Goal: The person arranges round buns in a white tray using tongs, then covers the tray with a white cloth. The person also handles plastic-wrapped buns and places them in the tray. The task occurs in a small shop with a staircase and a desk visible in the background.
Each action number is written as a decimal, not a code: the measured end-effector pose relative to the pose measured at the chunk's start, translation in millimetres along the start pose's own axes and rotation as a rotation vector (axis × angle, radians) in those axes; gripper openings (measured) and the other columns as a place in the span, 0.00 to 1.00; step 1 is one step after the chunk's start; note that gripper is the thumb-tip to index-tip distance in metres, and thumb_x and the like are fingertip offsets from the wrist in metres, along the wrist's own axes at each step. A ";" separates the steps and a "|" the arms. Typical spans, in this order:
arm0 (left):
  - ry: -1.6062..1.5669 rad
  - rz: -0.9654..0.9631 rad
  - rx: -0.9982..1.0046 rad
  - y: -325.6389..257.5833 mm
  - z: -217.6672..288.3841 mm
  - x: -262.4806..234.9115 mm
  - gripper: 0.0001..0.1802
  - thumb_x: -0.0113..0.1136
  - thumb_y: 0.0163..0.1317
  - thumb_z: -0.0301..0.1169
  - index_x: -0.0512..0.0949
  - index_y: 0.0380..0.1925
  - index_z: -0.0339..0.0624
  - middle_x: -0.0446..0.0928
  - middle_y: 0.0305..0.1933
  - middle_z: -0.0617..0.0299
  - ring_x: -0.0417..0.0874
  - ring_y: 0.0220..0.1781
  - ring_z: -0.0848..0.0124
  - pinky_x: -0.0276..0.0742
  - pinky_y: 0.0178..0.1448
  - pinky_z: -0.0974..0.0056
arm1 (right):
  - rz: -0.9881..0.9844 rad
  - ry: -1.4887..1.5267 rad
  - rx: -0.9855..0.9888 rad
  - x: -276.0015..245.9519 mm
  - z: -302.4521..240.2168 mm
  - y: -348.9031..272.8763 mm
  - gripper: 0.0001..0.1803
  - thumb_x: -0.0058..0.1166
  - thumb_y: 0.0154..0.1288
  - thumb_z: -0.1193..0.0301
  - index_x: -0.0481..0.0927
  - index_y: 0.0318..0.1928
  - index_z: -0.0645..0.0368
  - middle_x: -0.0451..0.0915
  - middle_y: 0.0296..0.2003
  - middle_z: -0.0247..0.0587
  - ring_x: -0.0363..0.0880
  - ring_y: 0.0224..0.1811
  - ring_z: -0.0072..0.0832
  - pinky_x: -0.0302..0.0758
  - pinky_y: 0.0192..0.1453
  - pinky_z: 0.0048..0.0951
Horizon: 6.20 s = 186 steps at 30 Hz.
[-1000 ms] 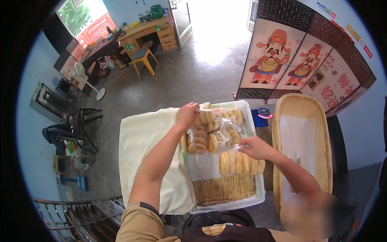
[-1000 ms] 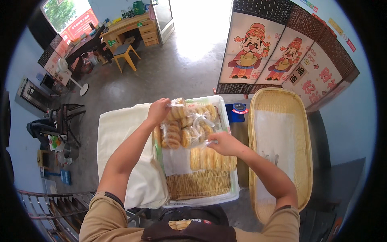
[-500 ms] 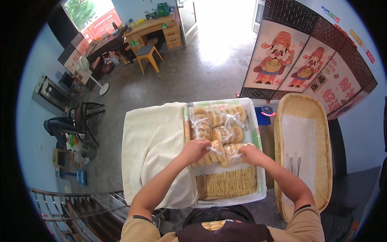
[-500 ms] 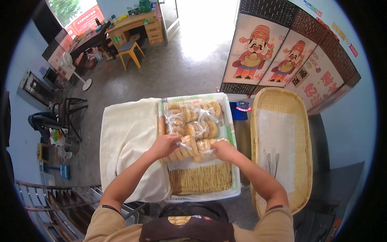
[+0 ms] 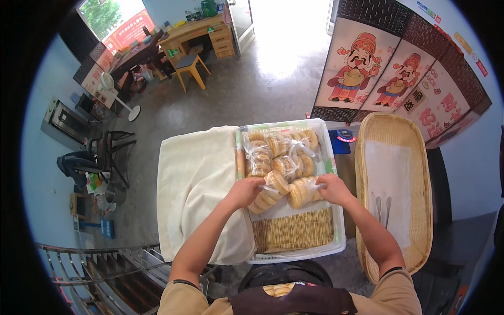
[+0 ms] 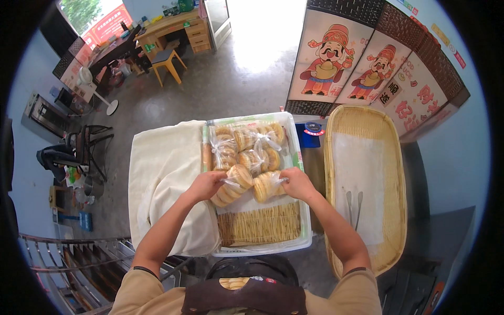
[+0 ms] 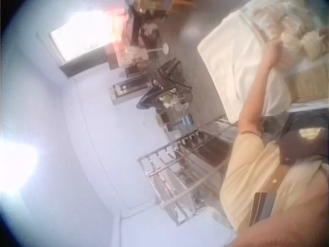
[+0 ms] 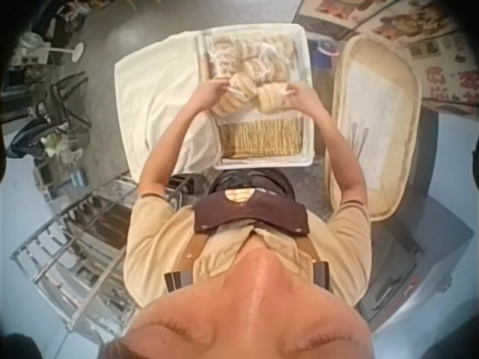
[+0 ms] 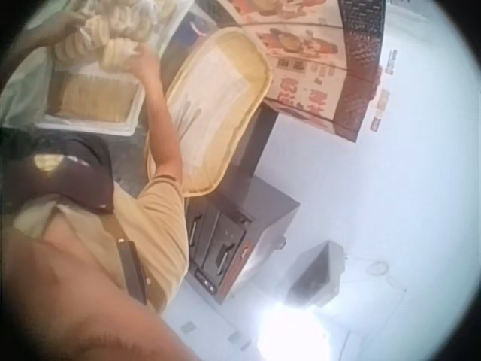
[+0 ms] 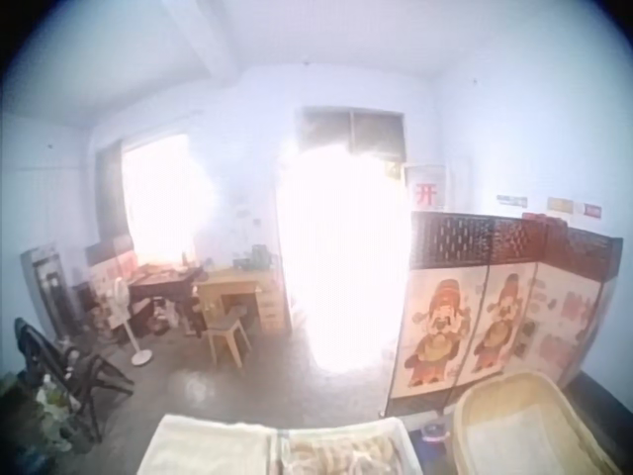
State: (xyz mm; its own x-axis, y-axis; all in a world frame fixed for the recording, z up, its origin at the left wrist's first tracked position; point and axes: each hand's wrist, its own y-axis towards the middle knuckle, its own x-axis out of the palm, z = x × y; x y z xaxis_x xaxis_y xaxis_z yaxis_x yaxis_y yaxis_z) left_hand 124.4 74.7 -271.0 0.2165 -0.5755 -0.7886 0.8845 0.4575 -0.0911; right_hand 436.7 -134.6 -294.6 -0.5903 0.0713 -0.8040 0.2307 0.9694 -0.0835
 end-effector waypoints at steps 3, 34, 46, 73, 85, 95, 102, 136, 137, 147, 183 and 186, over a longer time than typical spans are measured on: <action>0.024 -0.037 0.008 3.5 5.7 -6.3 0.09 0.61 0.71 0.30 0.84 0.48 0.44 0.88 0.45 0.47 0.89 0.51 0.44 0.84 0.54 0.45 | 0.028 0.033 0.040 0.6 1.0 -0.6 0.09 0.61 0.63 0.75 0.90 0.43 0.59 0.89 0.45 0.49 0.83 0.56 0.53 0.82 0.63 0.49; -0.332 0.676 -0.746 -123.4 71.7 198.6 0.55 0.80 0.56 0.37 0.60 0.77 0.25 0.62 0.78 0.28 0.63 0.81 0.35 0.56 0.87 0.44 | 0.337 0.705 0.579 262.6 -70.2 -94.3 0.23 0.50 0.81 0.71 0.77 0.71 0.63 0.76 0.65 0.58 0.74 0.70 0.54 0.70 0.77 0.46; -1.176 0.701 -1.000 -123.4 26.8 244.5 0.29 0.71 0.60 0.26 0.77 0.62 0.32 0.85 0.56 0.48 0.88 0.56 0.59 0.85 0.59 0.56 | 0.281 0.747 0.515 255.5 -80.6 -118.5 0.17 0.49 0.78 0.75 0.81 0.62 0.62 0.80 0.55 0.52 0.79 0.62 0.50 0.74 0.69 0.43; -0.130 0.673 -0.058 -37.8 -15.8 143.2 0.36 0.67 0.55 0.24 0.76 0.69 0.40 0.72 0.76 0.44 0.66 0.84 0.42 0.51 0.89 0.36 | 0.380 0.371 0.038 141.4 -92.9 -42.8 0.21 0.65 0.65 0.80 0.83 0.59 0.61 0.79 0.56 0.50 0.80 0.64 0.47 0.80 0.66 0.42; 0.171 0.353 -0.132 -16.4 -5.7 126.3 0.50 0.81 0.50 0.46 0.73 0.73 0.39 0.71 0.75 0.42 0.65 0.83 0.44 0.47 0.89 0.34 | 0.287 0.152 0.522 104.0 5.5 126.1 0.58 0.85 0.51 0.50 0.70 0.76 0.64 0.76 0.69 0.60 0.75 0.74 0.53 0.71 0.80 0.45; -0.440 0.561 -0.513 78.4 11.1 139.2 0.48 0.73 0.62 0.49 0.68 0.75 0.31 0.76 0.71 0.36 0.77 0.74 0.40 0.73 0.77 0.46 | -0.034 0.741 0.636 125.2 39.8 142.6 0.50 0.69 0.68 0.41 0.73 0.74 0.71 0.82 0.65 0.57 0.84 0.62 0.43 0.80 0.64 0.44; -0.632 0.379 -0.754 111.1 14.7 126.9 0.43 0.73 0.60 0.47 0.72 0.70 0.31 0.77 0.69 0.35 0.78 0.72 0.39 0.74 0.75 0.45 | 0.101 0.815 0.653 159.1 43.5 150.2 0.37 0.63 0.75 0.48 0.81 0.66 0.70 0.88 0.57 0.54 0.86 0.57 0.42 0.80 0.62 0.44; -1.526 0.293 -0.673 -82.8 36.4 235.5 0.29 0.59 0.81 0.43 0.74 0.73 0.39 0.82 0.65 0.53 0.82 0.67 0.62 0.76 0.73 0.56 | 0.276 1.446 0.763 198.5 -62.2 -119.0 0.29 0.57 0.84 0.55 0.76 0.73 0.60 0.84 0.63 0.42 0.84 0.64 0.33 0.79 0.70 0.38; -1.579 0.221 -0.714 -81.7 31.4 234.9 0.28 0.58 0.82 0.43 0.73 0.74 0.39 0.82 0.65 0.53 0.83 0.66 0.61 0.78 0.71 0.56 | 0.145 1.547 0.791 196.3 -51.9 -115.2 0.28 0.55 0.85 0.54 0.76 0.73 0.59 0.85 0.62 0.42 0.85 0.63 0.33 0.80 0.70 0.39; -1.359 0.206 -0.939 -80.8 23.7 256.4 0.34 0.61 0.77 0.45 0.71 0.77 0.39 0.81 0.69 0.47 0.85 0.66 0.57 0.81 0.70 0.52 | 0.303 0.503 0.868 236.1 -28.6 -110.4 0.31 0.60 0.78 0.49 0.83 0.66 0.62 0.86 0.57 0.49 0.86 0.58 0.42 0.79 0.68 0.44; 0.334 0.405 -0.560 -292.1 13.9 89.5 0.38 0.82 0.48 0.32 0.81 0.63 0.50 0.76 0.68 0.49 0.79 0.68 0.45 0.78 0.70 0.44 | 0.088 -0.058 -0.272 140.7 -62.0 -149.4 0.15 0.65 0.59 0.81 0.91 0.47 0.58 0.82 0.40 0.44 0.84 0.48 0.46 0.83 0.50 0.44; 0.203 0.334 -0.443 -292.2 -22.9 74.8 0.29 0.79 0.49 0.33 0.84 0.55 0.51 0.80 0.56 0.54 0.82 0.60 0.49 0.81 0.63 0.45 | 0.073 0.112 -0.216 130.7 -64.6 -139.7 0.14 0.64 0.60 0.82 0.90 0.47 0.62 0.81 0.40 0.48 0.84 0.43 0.49 0.82 0.49 0.45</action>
State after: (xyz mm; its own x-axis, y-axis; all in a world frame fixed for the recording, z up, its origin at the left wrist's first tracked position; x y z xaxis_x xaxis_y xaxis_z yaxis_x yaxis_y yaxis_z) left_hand -127.3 -86.6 -317.3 0.3315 -0.2300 -0.9150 0.5155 0.8564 -0.0285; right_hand 277.3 -245.6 -350.0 -0.6626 0.1572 -0.7323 0.1128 0.9875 0.1098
